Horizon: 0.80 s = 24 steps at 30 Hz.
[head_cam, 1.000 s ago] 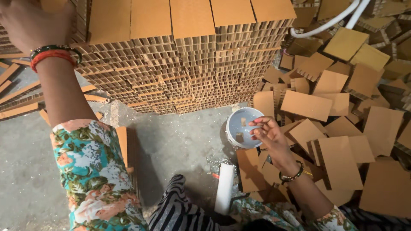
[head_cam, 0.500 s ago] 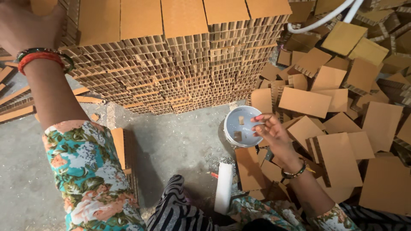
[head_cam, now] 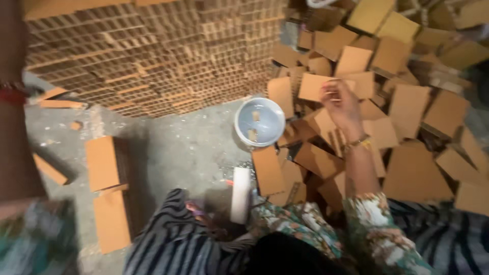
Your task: The person applies adhesive from a bottle onto the edges of honeycomb cardboard pieces and presses them together to form larger components, placing the finished sections onto a stack.
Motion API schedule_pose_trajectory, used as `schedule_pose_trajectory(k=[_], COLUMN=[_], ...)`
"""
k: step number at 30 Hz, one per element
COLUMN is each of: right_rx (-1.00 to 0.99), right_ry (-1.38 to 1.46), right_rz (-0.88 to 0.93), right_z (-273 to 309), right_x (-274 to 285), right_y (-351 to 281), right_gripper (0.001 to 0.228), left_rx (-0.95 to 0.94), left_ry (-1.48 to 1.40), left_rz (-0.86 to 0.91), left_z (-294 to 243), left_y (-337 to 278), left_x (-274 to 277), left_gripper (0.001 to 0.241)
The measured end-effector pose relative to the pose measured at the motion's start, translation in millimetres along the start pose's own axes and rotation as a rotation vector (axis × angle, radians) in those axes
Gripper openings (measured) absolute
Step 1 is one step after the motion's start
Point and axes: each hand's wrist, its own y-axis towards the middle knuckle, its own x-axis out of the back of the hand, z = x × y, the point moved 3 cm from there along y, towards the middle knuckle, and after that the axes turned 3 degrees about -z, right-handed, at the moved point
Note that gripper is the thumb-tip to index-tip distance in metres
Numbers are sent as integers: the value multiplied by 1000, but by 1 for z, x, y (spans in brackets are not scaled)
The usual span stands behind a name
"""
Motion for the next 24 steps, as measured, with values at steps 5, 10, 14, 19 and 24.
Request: schedule_pose_trajectory(k=[5, 10, 14, 19, 24], right_rx=[-25, -164, -146, -161, 444], right_ry=[-852, -1101, -1109, -1145, -561], right_rz=[367, 287, 438, 383, -452], right_z=[-59, -52, -50, -86, -50], right_x=[-18, -22, -37, -52, -5], right_y=[-11, -21, -8, -2, -5], right_gripper=[50, 101, 81, 58, 88], left_rx=[-265, -695, -600, -290, -121], left_ry=[-315, -771, -931, -865, -868], left_rz=[530, 393, 566, 657, 722], left_z=[-170, -301, -316, -283, -258], left_y=[-47, -89, -103, -108, -118], left_x=[115, 243, 233, 172, 151], left_gripper=[37, 41, 31, 34, 39])
